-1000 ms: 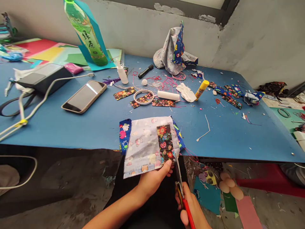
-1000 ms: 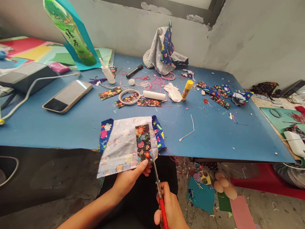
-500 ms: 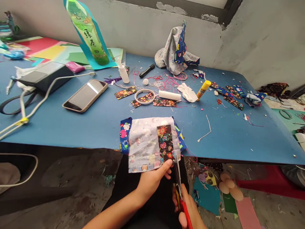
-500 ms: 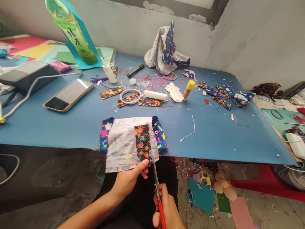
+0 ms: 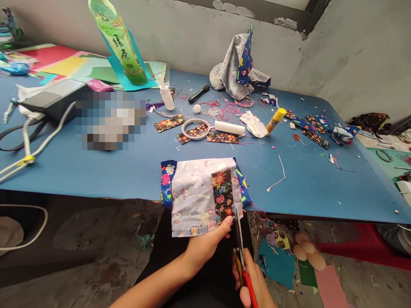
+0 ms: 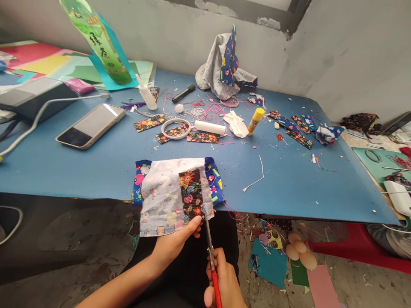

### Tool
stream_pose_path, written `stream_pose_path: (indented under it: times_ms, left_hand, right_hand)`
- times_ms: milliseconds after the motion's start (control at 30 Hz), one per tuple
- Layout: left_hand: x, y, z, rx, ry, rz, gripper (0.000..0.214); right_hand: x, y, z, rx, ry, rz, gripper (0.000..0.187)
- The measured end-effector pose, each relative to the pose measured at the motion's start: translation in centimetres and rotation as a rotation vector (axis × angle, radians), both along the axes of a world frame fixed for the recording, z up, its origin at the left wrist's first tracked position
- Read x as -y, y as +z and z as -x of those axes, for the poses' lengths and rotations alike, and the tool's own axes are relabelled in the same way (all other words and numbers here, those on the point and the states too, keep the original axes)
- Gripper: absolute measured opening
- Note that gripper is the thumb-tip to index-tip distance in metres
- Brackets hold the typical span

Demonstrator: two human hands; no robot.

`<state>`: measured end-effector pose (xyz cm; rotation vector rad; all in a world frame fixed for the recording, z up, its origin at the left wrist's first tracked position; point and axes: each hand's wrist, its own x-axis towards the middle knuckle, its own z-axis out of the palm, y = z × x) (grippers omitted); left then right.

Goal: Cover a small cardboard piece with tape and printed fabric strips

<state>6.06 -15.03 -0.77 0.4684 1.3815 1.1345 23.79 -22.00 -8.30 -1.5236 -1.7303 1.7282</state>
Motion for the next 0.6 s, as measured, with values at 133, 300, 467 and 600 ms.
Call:
stream_pose_path:
  times_ms: [133, 300, 467, 600]
  left_hand:
    - [0.3, 0.0, 0.1, -0.052, -0.036, -0.055, 0.021]
    - [1.5, -0.4, 0.1, -0.156, -0.074, -0.125, 0.022]
    - [2.3, 0.1, 0.4, -0.198, -0.159, -0.211, 0.026]
    - [2.3, 0.7, 0.8, -0.226, -0.174, -0.227, 0.027]
  right_hand:
    - [0.3, 0.0, -0.6, -0.001, -0.002, 0.015, 0.064]
    - [0.6, 0.1, -1.4, 0.026, 0.009, 0.052, 0.067]
    - [1.4, 0.3, -2.2, 0.03, 0.025, 0.048, 0.082]
    - [1.9, 0.5, -2.3, -0.008, 0.038, 0.05, 0.087]
